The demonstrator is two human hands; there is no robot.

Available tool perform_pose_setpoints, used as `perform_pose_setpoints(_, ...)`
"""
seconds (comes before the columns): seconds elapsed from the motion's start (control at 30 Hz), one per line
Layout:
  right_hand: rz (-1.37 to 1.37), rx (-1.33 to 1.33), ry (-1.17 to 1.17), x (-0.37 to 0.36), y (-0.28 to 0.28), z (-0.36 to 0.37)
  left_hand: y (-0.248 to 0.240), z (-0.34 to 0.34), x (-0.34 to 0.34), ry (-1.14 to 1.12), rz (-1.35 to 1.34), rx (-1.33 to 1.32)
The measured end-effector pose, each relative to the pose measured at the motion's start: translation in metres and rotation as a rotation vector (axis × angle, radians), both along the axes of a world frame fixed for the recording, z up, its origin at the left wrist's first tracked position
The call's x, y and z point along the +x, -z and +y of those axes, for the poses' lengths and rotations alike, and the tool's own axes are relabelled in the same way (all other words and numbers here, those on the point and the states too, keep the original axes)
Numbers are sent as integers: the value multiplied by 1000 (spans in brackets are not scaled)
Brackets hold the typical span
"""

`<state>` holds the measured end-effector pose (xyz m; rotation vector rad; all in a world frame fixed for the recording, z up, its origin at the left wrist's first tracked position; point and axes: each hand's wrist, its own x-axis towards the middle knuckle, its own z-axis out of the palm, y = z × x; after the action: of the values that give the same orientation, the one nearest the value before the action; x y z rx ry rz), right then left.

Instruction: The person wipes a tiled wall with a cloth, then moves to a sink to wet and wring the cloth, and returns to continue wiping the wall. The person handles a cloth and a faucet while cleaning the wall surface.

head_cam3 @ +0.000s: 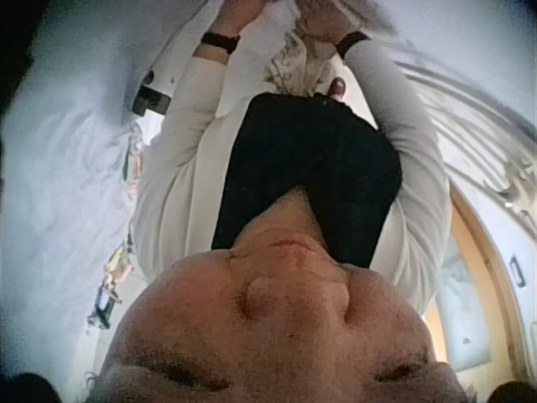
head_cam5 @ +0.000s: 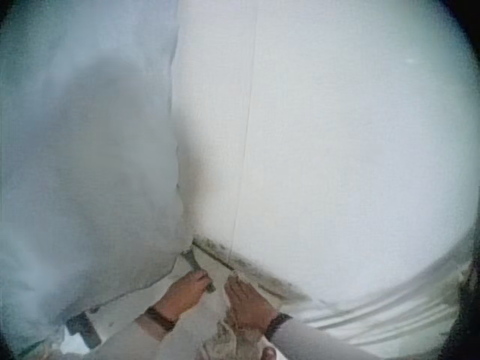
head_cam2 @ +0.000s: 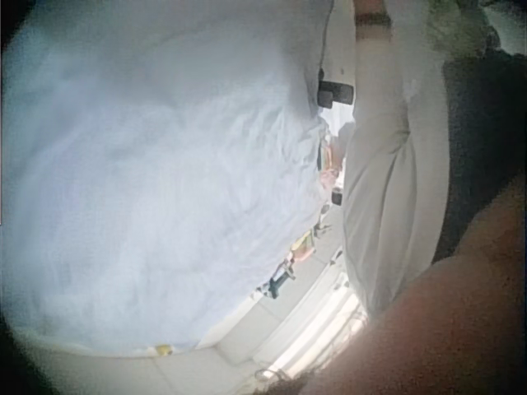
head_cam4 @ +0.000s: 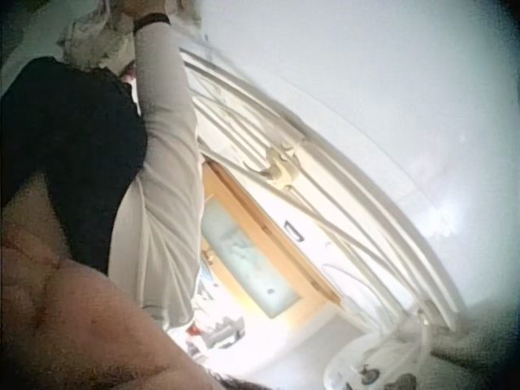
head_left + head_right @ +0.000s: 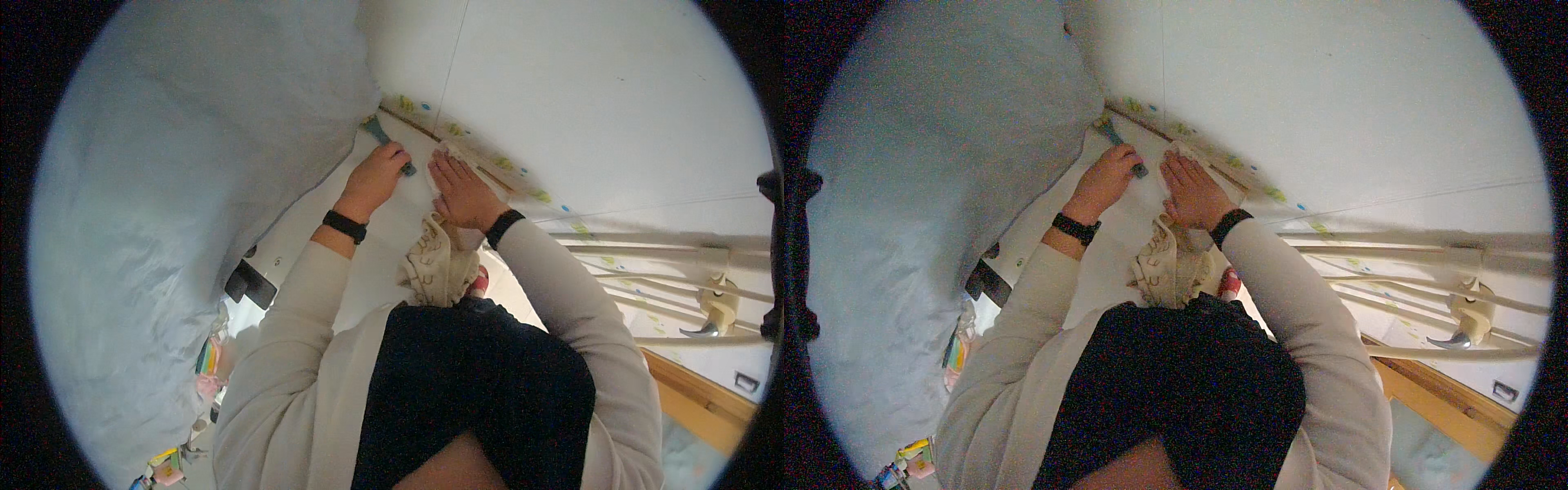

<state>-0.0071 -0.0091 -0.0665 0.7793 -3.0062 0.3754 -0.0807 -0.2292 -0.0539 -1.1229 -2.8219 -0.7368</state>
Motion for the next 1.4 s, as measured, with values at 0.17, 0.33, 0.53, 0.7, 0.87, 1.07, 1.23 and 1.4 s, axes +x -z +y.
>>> perform_pose_setpoints(0.17,-57,55,-27,-49,-9,-35,7,-16,8,-39,-37,-9)
perform_pose_setpoints(0.33,-160,61,12,-89,-13,-68,4,-21,10,-100,-61,-20)
perform_pose_setpoints(0.53,-218,77,54,-89,-10,-62,6,-21,5,-109,-102,3)
perform_pose_setpoints(0.7,-178,48,98,-50,-11,-31,5,-20,9,-130,-68,30)
perform_pose_setpoints(0.87,-190,164,155,11,-19,8,-4,-16,17,-175,-11,-84)
perform_pose_setpoints(1.07,-378,269,303,36,-62,30,-15,-9,22,-202,90,-95)
perform_pose_setpoints(1.23,-267,-808,690,24,-75,26,-30,32,46,-232,-675,559)
perform_pose_setpoints(1.4,-431,-964,439,31,-90,8,-28,62,56,-180,-889,1047)
